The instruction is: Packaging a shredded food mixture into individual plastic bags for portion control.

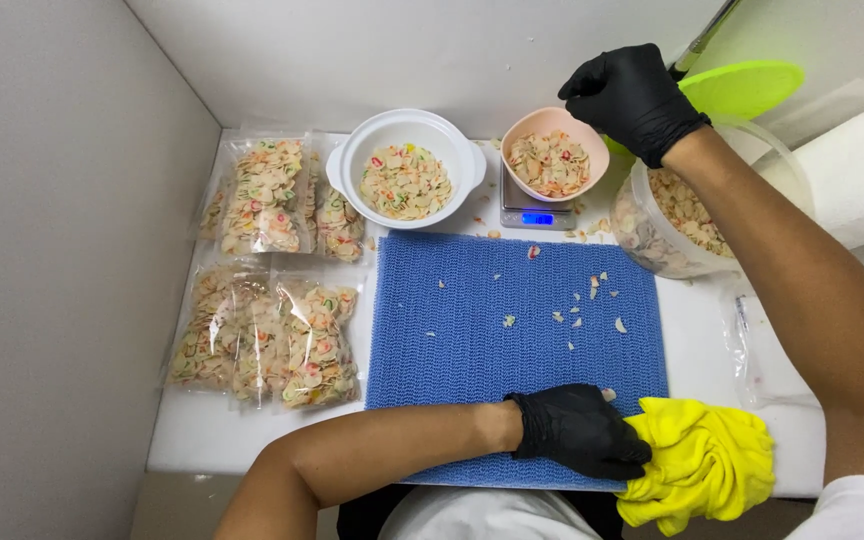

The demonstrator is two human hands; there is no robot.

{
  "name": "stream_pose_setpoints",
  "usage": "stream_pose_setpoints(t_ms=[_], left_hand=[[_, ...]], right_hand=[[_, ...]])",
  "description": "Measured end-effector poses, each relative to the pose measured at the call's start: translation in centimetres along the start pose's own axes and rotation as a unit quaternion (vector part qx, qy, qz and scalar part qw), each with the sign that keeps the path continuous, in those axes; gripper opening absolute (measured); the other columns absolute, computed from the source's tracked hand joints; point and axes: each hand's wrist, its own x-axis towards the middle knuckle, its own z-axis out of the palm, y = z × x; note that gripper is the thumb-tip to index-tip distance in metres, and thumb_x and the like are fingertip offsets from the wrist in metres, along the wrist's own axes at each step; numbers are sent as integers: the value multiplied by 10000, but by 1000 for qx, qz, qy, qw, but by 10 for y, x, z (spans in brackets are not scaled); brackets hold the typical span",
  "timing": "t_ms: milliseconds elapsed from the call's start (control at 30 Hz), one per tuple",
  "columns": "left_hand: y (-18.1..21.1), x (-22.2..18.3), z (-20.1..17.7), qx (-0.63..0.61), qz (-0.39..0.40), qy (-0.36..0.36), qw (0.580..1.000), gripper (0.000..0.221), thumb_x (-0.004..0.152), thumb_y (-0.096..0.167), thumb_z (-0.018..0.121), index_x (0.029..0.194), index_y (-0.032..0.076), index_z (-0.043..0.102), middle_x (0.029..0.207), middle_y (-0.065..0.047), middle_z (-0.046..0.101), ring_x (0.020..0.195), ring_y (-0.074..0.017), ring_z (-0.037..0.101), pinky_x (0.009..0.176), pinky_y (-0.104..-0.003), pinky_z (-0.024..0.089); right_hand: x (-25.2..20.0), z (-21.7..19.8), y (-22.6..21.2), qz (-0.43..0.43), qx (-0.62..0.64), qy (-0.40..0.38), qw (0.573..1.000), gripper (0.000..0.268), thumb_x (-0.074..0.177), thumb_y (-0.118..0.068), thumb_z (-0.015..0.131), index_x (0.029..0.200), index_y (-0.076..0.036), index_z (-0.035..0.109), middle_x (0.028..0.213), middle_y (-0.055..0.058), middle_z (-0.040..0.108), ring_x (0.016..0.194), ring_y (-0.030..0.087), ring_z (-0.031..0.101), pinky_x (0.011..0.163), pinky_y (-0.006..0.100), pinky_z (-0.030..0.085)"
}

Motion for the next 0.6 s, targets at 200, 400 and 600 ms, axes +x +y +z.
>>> stream_pose_setpoints(t_ms=[200,400,600], left_hand=[[-3,-2,8,9,8,34,999,324,989,413,496,1024,179,717,881,-56,776,805,-313,752,1025,-612,534],[-5,-1,11,22,15,7,1000,339,991,409,475,1016,170,715,977,-29,788,892,-295,766,1057,-647,507],[-2,-3,7,5,19,47,999,303,992,399,519,1073,189,723,970,-30,785,893,-275,768,1056,-632,532]], right_hand=[[0,-1,-3,7,7,3,1000,138,879,-100,785,1011,-100,828,936,77,781,860,141,716,754,316,558],[3,5,-9,-42,21,0,999,165,870,-73,797,1032,-64,823,946,110,782,855,161,722,791,314,563],[9,12,-103,-88,213,-5,973,264,992,-144,757,1235,-45,729,1166,149,757,835,168,743,824,301,626]])
